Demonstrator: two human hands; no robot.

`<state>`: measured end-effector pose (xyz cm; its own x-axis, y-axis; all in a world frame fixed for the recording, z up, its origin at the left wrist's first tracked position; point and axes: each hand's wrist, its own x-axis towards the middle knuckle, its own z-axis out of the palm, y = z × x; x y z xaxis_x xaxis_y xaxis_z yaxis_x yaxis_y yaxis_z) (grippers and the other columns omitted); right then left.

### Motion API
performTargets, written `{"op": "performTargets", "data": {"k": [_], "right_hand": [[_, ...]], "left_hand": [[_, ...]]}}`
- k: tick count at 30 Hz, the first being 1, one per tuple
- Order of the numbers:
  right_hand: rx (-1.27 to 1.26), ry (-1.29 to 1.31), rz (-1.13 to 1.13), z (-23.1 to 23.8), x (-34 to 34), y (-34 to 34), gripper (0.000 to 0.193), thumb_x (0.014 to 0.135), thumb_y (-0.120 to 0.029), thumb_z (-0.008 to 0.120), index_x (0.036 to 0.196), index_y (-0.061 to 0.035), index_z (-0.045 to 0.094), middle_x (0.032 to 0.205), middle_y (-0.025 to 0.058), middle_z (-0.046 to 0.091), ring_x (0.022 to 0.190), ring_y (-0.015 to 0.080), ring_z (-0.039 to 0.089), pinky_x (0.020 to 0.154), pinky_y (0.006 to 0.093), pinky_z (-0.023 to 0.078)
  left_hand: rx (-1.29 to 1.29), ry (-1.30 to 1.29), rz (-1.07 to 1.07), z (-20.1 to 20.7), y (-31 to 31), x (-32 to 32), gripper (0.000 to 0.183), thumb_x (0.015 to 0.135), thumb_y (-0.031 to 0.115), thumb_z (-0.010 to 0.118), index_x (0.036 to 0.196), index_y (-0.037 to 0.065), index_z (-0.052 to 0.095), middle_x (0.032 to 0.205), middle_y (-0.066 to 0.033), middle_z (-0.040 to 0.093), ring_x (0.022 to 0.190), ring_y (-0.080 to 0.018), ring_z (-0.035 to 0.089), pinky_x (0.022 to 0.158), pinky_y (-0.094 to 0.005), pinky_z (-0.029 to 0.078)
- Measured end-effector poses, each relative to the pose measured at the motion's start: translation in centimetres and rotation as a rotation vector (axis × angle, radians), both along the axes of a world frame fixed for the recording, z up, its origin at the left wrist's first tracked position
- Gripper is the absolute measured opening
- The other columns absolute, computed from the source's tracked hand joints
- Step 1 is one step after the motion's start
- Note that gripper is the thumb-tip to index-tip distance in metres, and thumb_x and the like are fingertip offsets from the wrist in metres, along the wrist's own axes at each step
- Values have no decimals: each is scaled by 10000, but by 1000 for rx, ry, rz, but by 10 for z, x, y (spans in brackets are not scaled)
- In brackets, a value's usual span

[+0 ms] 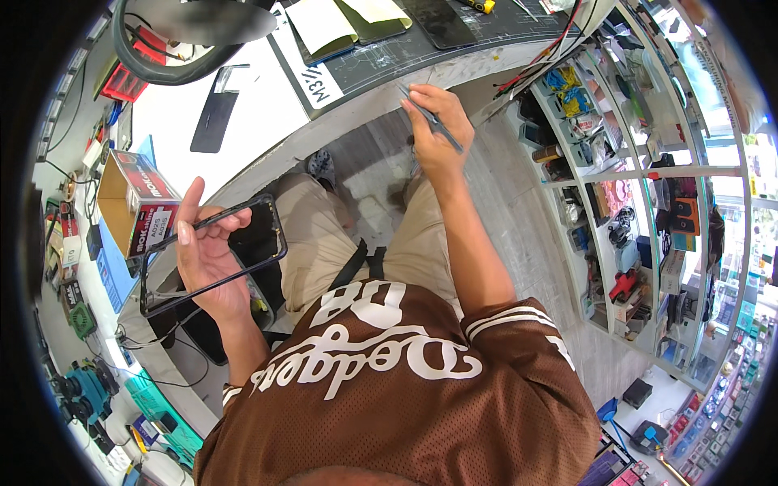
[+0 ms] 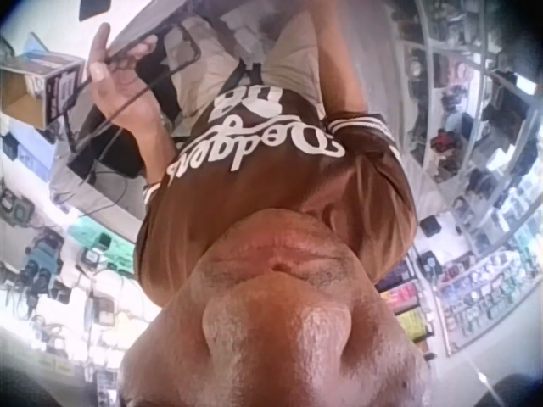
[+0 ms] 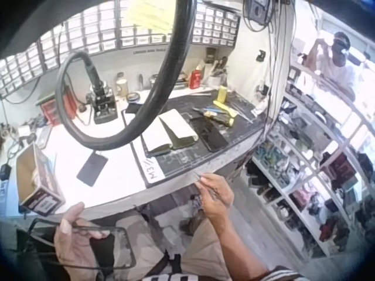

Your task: The person unpacks small plastic bags containing phone parts from a cardboard box and places them on the workbench. They then pick up a black phone frame and use a metal tool to scrape and clean along its edges and corners.

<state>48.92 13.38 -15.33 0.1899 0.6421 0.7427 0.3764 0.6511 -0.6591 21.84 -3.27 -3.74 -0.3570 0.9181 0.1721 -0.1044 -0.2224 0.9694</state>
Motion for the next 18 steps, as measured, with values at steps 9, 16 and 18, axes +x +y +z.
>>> {"op": "performTargets", "data": {"k": [9,16,18], "right_hand": [[-188,119,162,20,1,-14,230,877,-8,787,1071,24,668,1054,151,753,947,242,737,841,318,585],[-544,1064,390,18,-9,19,311,931,-93,761,1150,8,565,1017,165,717,861,224,729,775,316,620],[-523,1076,338,12,-13,19,333,927,-99,767,1160,4,553,1009,163,716,858,226,728,774,315,621]], "left_hand": [[35,-4,-25,5,10,0,644,1095,387,351,1446,-142,458,924,-139,687,897,-202,685,925,-394,563],[61,20,-53,10,6,4,650,1094,393,339,1443,-142,459,910,-134,684,895,-215,692,915,-388,560],[43,24,-39,9,3,4,654,1093,397,339,1443,-143,458,903,-132,684,895,-223,696,909,-378,552]]}}
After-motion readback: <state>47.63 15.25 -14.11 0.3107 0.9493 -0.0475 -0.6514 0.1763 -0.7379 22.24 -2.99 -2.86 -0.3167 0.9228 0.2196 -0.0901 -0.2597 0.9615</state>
